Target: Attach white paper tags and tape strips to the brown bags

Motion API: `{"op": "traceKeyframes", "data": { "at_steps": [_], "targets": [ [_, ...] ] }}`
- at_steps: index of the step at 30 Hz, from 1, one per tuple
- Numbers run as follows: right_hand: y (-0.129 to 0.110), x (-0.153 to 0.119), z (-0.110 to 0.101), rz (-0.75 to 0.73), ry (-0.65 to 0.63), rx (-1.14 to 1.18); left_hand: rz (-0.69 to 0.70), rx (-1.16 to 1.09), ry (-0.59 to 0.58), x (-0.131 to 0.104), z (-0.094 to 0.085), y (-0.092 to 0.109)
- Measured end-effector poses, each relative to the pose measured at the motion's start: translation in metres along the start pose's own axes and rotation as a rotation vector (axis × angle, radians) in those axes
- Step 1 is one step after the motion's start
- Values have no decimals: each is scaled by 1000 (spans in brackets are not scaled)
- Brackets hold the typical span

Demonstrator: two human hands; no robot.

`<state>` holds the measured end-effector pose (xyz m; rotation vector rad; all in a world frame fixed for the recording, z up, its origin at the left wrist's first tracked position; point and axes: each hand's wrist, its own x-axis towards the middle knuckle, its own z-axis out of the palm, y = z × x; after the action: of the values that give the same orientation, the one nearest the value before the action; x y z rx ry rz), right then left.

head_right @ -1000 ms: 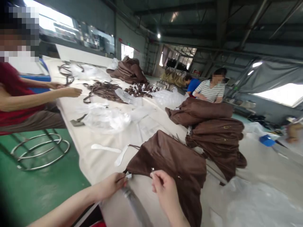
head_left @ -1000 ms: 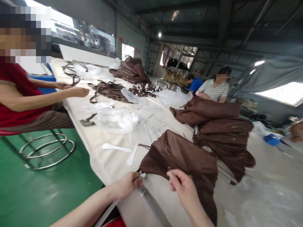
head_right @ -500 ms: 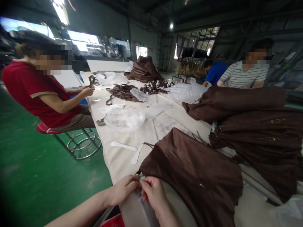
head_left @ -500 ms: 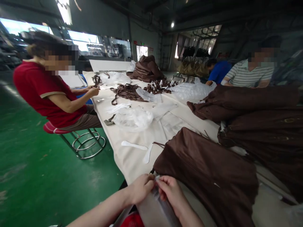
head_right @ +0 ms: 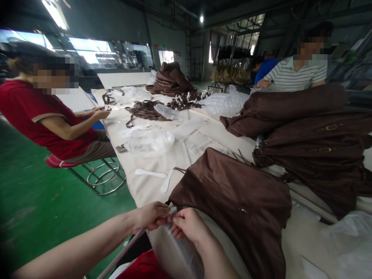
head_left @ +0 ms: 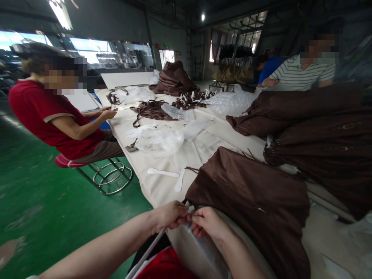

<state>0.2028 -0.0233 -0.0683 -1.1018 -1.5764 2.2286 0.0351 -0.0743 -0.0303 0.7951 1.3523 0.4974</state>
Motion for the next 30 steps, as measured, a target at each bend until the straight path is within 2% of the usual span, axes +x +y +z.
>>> {"op": "traceKeyframes", "data": {
  "at_steps": [4,8,12,14,17,21,23,24,26,30],
  "targets": [
    [1,2,8,-36,-18,1,-173,-203,-223,-3,-9,-8],
    [6,4,16,-128,-10,-55,-195,-452,-368,-10,-11,-18],
    [12,8,23,-130,85,-262,-204,-563,-465,-15,0,-22],
    [13,8,23,-119,158,-356,-149,-545,-384,-15,9,-23],
    [10,4,15,-174,214,-479,35,-308,-97,-14,21,-25],
    [0,-6,1,-227,239,-692,302,447,338,-18,28,-25],
    [-6,-11,-1,-191,228,-672,385,837,509,-23,29,-24],
    [-8,-12,0,-173,211,-627,395,986,563,-25,29,-23],
    [-10,-13,5,-131,160,-493,369,1171,586,-29,31,-23],
    [-7,-10,16,-63,69,-313,344,1304,550,-30,35,-25]
  ]
}}
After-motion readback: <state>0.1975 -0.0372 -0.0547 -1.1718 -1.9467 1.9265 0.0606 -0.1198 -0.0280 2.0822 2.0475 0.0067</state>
